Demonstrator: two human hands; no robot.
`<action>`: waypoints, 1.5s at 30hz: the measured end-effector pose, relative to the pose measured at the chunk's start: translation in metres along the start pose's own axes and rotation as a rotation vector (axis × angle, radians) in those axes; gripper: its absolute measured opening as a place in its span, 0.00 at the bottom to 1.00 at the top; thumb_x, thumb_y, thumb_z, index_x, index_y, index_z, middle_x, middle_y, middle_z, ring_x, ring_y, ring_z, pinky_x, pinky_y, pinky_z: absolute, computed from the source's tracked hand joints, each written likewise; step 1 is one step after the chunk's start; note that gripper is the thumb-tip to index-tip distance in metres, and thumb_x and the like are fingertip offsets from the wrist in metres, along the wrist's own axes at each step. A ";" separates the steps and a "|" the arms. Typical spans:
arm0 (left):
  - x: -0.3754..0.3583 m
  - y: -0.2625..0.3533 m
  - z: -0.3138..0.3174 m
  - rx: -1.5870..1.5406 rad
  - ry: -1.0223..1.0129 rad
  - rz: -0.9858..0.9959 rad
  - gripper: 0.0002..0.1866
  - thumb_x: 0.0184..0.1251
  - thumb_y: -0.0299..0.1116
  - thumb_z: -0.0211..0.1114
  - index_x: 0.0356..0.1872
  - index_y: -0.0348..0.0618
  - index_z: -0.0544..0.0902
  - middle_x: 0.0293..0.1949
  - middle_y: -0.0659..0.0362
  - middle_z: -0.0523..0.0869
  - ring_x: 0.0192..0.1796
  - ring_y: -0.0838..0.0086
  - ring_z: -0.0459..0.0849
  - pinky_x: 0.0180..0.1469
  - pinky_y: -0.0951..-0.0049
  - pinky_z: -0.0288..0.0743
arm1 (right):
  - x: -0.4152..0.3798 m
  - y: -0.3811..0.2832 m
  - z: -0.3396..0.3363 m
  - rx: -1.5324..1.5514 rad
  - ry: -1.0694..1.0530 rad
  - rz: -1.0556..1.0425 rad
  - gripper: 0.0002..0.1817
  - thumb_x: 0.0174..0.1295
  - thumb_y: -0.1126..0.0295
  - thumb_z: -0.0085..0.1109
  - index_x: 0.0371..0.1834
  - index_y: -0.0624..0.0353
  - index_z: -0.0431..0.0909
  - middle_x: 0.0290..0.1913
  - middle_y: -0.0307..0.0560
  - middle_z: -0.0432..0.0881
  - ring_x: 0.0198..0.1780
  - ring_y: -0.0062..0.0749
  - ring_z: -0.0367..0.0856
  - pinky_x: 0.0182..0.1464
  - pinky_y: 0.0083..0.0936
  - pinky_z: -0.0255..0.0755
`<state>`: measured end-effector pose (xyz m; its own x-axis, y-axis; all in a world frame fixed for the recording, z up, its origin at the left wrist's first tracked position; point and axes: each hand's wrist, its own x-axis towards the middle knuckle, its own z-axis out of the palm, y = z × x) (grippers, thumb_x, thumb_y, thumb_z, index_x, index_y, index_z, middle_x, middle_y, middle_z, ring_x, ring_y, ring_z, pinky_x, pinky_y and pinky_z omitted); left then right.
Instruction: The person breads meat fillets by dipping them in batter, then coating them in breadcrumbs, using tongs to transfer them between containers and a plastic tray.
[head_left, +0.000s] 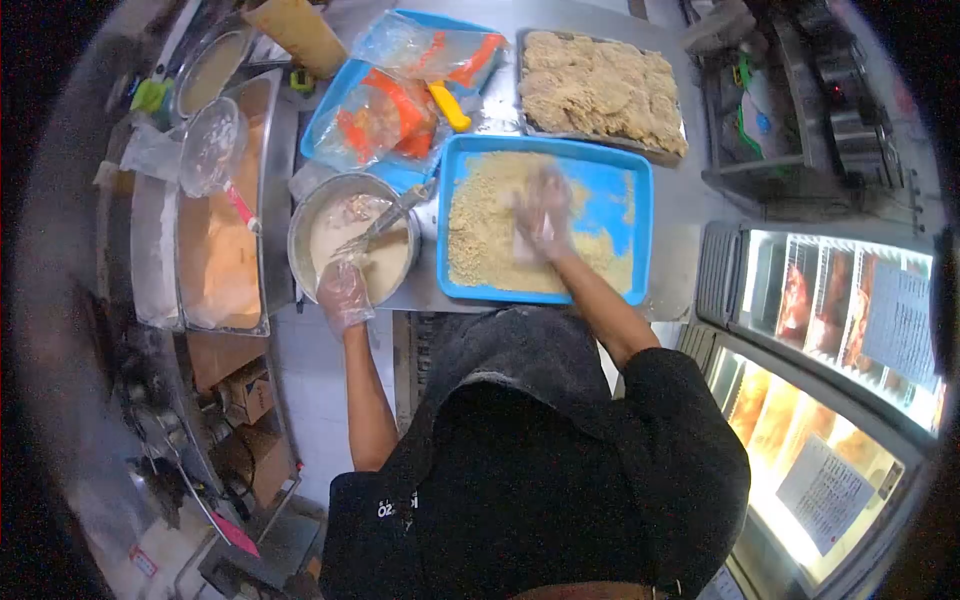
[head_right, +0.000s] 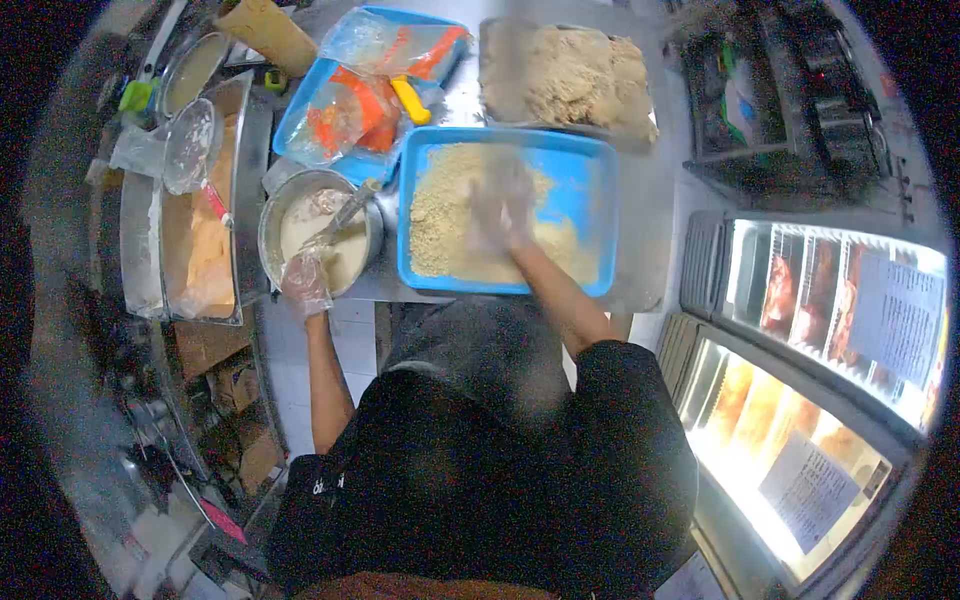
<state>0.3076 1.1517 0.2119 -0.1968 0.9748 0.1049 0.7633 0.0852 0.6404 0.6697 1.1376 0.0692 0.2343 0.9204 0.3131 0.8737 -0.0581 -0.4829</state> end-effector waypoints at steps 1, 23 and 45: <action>0.002 -0.009 0.004 0.013 0.014 -0.007 0.06 0.52 0.29 0.60 0.30 0.39 0.79 0.26 0.53 0.81 0.31 0.66 0.80 0.35 0.70 0.72 | -0.002 -0.026 -0.017 -0.271 -0.006 -0.113 0.32 0.55 0.49 0.51 0.60 0.57 0.64 0.63 0.51 0.62 0.65 0.45 0.58 0.62 0.43 0.52; 0.001 0.013 -0.006 0.062 -0.003 0.007 0.08 0.53 0.33 0.59 0.27 0.39 0.79 0.25 0.52 0.81 0.29 0.61 0.79 0.33 0.66 0.71 | 0.075 -0.061 -0.097 0.304 -0.981 -0.014 0.15 0.56 0.60 0.55 0.42 0.58 0.76 0.35 0.44 0.80 0.37 0.30 0.78 0.42 0.25 0.71; -0.002 -0.006 0.003 -0.022 -0.071 -0.085 0.08 0.54 0.30 0.61 0.32 0.36 0.78 0.29 0.54 0.82 0.31 0.67 0.79 0.34 0.71 0.73 | 0.005 -0.050 -0.051 0.069 -0.162 -0.127 0.32 0.57 0.44 0.47 0.55 0.58 0.66 0.60 0.56 0.63 0.63 0.52 0.56 0.65 0.41 0.49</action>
<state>0.3050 1.1501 0.2060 -0.2157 0.9764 -0.0040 0.7319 0.1644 0.6613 0.6492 1.1252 0.1368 0.0478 0.9690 0.2422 0.8595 0.0836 -0.5042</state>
